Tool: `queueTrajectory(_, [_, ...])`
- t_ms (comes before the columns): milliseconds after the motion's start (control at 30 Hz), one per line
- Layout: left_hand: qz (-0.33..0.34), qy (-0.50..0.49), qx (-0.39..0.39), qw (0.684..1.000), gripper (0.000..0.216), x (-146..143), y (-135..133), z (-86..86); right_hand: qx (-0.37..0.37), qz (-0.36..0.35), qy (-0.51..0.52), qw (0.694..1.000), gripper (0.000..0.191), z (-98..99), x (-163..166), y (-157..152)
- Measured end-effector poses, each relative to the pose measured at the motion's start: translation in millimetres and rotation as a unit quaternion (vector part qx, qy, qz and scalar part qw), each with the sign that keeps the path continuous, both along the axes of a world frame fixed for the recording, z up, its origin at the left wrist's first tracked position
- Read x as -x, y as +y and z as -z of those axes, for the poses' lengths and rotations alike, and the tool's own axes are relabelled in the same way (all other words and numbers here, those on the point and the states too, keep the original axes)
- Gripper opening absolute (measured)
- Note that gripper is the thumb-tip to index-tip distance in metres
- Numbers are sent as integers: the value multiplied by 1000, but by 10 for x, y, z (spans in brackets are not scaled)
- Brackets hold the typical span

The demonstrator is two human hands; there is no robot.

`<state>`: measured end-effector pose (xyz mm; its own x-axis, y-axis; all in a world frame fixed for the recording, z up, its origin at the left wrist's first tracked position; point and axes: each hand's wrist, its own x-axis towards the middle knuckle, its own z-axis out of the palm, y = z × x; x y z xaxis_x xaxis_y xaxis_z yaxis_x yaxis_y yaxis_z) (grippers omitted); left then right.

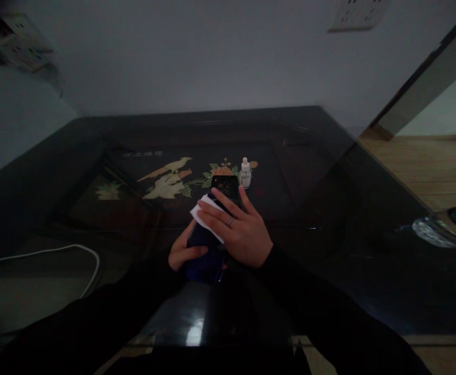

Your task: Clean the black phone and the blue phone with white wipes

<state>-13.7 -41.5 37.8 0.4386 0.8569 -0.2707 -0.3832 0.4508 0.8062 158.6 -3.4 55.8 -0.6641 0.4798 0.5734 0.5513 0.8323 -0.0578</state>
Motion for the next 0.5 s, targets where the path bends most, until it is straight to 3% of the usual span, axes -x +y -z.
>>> queueTrajectory(233, [-30, -51, -18, 998, 88, -13, -15, -57, 5, 66, 57, 996, 45, 8, -75, 46])
queueTrajectory(500, [-79, -91, -10, 993, 87, 49, 49, 7, 4, 47, 62, 997, 48, 91, -81, -10])
